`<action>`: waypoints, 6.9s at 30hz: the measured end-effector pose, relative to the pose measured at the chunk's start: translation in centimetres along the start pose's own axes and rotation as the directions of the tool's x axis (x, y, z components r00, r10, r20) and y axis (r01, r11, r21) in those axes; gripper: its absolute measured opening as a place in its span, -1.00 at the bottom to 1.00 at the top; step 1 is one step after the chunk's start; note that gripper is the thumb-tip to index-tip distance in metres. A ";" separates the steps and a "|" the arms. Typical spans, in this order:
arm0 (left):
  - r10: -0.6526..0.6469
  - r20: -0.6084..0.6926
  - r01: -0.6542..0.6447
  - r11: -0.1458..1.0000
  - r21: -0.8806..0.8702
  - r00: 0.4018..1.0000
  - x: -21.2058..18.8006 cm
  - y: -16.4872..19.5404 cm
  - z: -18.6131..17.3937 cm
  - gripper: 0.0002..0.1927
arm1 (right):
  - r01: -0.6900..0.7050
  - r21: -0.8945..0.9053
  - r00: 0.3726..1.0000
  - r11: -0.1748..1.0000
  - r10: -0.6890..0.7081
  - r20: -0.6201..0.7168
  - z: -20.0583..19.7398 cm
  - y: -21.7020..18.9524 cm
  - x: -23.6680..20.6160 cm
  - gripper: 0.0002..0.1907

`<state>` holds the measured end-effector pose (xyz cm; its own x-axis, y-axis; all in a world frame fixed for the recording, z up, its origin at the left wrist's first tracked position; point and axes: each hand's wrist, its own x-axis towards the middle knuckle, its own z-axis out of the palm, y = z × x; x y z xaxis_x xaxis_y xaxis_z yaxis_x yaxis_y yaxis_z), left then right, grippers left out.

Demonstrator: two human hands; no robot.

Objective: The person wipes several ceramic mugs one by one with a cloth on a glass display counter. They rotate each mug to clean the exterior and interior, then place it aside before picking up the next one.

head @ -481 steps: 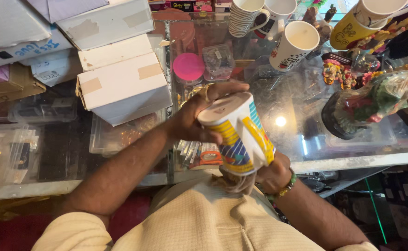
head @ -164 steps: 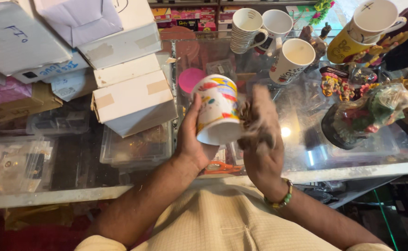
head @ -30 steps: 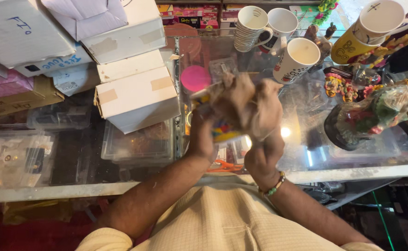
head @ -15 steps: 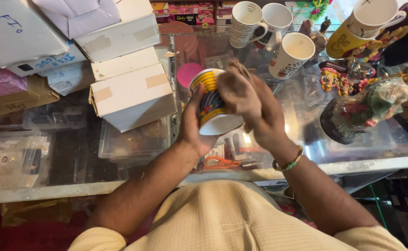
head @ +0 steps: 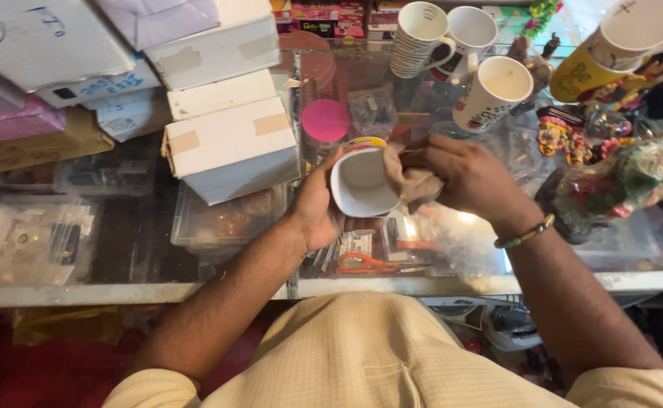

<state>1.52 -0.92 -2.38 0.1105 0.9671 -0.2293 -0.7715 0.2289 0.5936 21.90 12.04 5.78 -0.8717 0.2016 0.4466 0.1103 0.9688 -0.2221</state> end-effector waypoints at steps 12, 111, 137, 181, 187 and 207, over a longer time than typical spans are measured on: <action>0.336 -0.163 -0.344 0.938 -0.026 0.928 3.4 -1.7 -1.8 -0.29 | -0.340 0.586 0.868 0.735 0.486 -0.105 7.0 3.4 8.6 -0.77; 0.606 -0.151 -0.591 0.795 0.136 0.781 2.8 -3.0 4.6 -0.42 | -0.270 0.333 0.924 0.903 0.340 -0.176 6.0 -7.4 -2.0 -0.63; 0.518 0.636 -0.603 0.791 -0.101 0.572 3.5 0.2 3.6 -0.39 | 0.130 0.716 0.897 -0.686 0.390 0.210 7.3 -6.7 -3.4 -0.38; 0.528 -0.112 -0.516 0.849 0.117 0.842 4.6 -4.8 2.9 -0.36 | -0.114 0.805 0.838 0.582 0.492 -0.237 10.7 -4.2 -3.2 -0.61; 0.523 -0.081 -0.514 0.851 0.111 0.848 4.1 -4.9 2.4 -0.43 | -0.230 0.813 0.934 0.534 0.356 0.030 9.9 -1.7 -3.8 -0.72; 0.277 -0.001 -0.266 0.923 -0.278 0.961 3.7 -1.2 5.7 -0.36 | -0.180 0.596 0.703 0.782 0.526 -0.478 2.2 -8.1 -3.5 -0.55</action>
<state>6.41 3.01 0.51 -0.1084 0.9925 -0.0570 -0.9158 -0.0774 0.3941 22.99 3.18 4.12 -0.3265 0.7205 0.6118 -0.0415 0.6357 -0.7708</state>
